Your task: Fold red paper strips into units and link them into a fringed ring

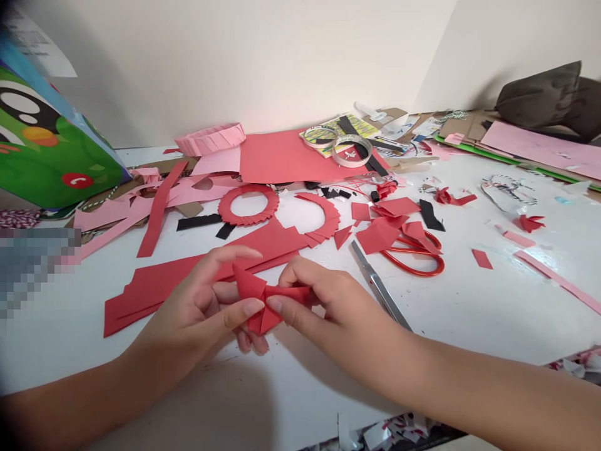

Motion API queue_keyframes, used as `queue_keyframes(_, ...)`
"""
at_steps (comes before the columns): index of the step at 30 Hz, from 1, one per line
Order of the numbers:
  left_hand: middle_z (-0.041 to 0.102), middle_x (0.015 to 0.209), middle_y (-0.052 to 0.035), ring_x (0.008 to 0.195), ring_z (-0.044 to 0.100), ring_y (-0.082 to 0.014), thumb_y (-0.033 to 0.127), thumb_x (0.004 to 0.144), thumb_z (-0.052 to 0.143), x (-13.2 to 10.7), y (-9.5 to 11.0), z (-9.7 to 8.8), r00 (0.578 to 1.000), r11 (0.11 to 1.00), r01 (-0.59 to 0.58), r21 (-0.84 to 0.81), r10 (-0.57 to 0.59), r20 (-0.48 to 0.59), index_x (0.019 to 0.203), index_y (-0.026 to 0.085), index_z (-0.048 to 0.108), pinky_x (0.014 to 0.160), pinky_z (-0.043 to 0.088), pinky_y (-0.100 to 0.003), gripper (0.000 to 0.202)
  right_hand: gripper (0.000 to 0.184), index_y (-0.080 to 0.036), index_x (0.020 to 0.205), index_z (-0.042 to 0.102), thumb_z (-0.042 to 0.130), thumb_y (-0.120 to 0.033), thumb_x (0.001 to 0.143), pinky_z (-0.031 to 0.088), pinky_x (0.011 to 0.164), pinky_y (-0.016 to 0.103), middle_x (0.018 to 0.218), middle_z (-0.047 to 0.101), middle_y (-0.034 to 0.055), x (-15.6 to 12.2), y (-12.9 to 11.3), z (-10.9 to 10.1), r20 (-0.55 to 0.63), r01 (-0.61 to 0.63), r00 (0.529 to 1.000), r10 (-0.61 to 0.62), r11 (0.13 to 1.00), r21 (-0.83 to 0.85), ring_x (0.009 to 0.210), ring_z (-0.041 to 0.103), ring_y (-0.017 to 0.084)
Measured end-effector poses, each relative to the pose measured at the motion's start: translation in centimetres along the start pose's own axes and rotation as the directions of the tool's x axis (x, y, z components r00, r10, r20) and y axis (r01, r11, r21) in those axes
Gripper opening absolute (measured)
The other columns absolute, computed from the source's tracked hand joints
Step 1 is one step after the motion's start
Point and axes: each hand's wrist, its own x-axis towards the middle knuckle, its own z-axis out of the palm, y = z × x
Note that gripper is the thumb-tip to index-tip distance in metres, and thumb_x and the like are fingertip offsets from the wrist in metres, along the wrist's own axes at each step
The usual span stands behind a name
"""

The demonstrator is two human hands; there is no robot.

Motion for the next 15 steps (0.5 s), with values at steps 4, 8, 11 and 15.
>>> queue_keyframes(4,0.071,0.066,0.0077,0.063,0.068,-0.0101,0.037,0.095,0.070,-0.1,0.0,-0.3,0.997,0.996,-0.074,0.050,0.074,-0.001,0.091,0.026,0.058,0.063,0.054,-0.020,0.016,0.024,-0.023,0.076,0.058,0.061,-0.033,0.097,0.041,0.054,0.023,0.066,0.056,-0.0049,0.0,-0.2,-0.9,0.008,-0.007,1.000,0.007,1.000,0.028,0.059,0.049,0.011)
queue_keyframes(8,0.075,0.104,0.0013,0.088,0.072,-0.0131,0.034,0.089,0.075,-0.2,0.1,-0.5,0.982,0.963,-0.175,0.203,0.186,-0.037,0.075,0.023,0.062,0.071,0.055,-0.020,0.022,0.021,-0.022,0.078,0.064,0.065,-0.034,0.096,0.041,0.054,0.023,0.069,0.058,-0.0045,0.2,-0.2,-1.6,0.011,-0.004,1.000,0.003,0.998,0.069,0.059,0.049,0.010)
queue_keyframes(11,0.072,0.109,0.0024,0.100,0.068,-0.0149,0.025,0.086,0.075,-0.2,0.2,-0.4,0.953,0.909,-0.283,0.307,0.302,-0.015,0.066,0.022,0.059,0.082,0.054,-0.023,0.026,0.022,-0.022,0.074,0.063,0.068,-0.031,0.093,0.039,0.051,0.022,0.066,0.054,-0.0061,0.4,-0.3,-1.5,0.017,0.005,1.000,-0.006,0.996,0.090,0.057,0.047,0.009)
queue_keyframes(15,0.072,0.089,0.0040,0.084,0.069,-0.0127,0.026,0.088,0.072,-0.2,0.1,-0.2,0.966,0.940,-0.232,0.250,0.252,-0.050,0.067,0.023,0.059,0.070,0.053,-0.020,0.025,0.023,-0.023,0.072,0.061,0.066,-0.030,0.093,0.036,0.048,0.023,0.062,0.050,-0.0071,0.4,-0.3,-1.1,0.018,0.008,1.000,-0.009,0.998,0.070,0.054,0.044,0.009)
